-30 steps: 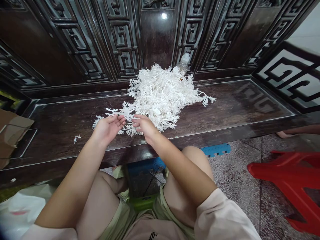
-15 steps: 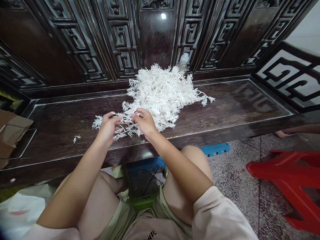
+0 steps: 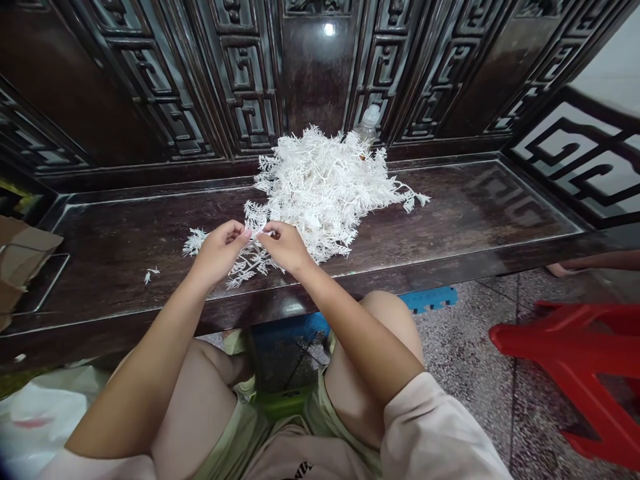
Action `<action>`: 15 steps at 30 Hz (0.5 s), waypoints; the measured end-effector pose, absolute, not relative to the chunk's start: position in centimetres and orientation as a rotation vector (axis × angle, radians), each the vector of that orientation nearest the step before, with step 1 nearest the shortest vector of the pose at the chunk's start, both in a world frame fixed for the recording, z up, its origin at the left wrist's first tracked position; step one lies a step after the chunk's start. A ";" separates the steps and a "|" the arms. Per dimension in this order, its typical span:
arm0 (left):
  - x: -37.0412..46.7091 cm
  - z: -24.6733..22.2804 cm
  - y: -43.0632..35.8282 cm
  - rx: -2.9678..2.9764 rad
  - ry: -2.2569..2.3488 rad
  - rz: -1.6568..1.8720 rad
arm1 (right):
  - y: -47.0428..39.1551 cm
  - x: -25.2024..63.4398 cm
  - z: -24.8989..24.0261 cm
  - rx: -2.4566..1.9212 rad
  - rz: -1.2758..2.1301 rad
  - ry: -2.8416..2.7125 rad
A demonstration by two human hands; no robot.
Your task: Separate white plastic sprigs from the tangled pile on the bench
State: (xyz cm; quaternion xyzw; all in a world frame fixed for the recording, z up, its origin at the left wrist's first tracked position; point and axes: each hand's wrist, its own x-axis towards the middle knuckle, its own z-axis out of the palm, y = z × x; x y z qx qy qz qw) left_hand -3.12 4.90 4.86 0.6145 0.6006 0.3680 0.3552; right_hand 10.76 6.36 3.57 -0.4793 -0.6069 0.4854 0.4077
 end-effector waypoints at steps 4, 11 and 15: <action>-3.2 4.7 5.0 1.423 1.410 1.050 | 6.1 10.7 3.3 -1.204 1.263 -1.526; -1.8 4.7 4.5 1.179 1.325 1.169 | 6.3 10.3 3.7 -1.268 1.128 -1.698; -2.8 5.3 5.1 1.136 1.406 1.330 | 6.2 10.7 4.1 -1.341 1.044 -1.696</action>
